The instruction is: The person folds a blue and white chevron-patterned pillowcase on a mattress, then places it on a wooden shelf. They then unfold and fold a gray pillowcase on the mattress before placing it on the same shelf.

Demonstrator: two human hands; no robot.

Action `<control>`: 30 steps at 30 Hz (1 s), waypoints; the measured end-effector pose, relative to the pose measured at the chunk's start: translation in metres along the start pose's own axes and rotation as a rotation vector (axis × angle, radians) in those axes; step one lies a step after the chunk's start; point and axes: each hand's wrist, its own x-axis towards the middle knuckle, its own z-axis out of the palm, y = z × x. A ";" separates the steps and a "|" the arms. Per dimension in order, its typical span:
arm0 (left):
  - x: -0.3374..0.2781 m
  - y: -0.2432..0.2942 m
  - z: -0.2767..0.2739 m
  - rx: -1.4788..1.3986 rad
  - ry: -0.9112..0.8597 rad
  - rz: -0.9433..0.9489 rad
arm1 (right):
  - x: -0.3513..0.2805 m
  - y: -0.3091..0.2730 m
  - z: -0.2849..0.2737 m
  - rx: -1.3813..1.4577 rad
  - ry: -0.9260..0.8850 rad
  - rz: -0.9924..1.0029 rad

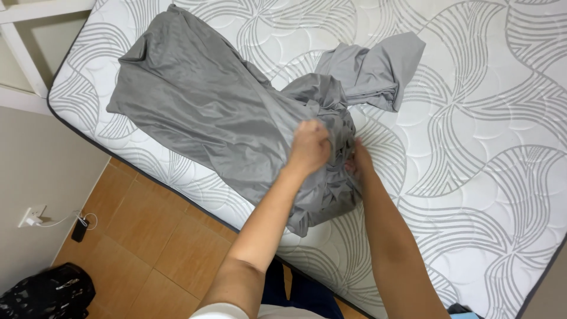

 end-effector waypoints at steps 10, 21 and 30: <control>-0.018 -0.005 0.069 -0.028 -0.205 -0.025 | 0.196 0.038 -0.032 -0.356 0.254 -0.862; -0.062 -0.125 0.102 0.678 -0.725 -0.234 | 0.058 0.021 -0.035 0.311 0.039 -0.688; -0.005 -0.020 -0.012 0.533 -0.636 -0.415 | -0.096 -0.042 -0.082 0.616 -0.197 -0.752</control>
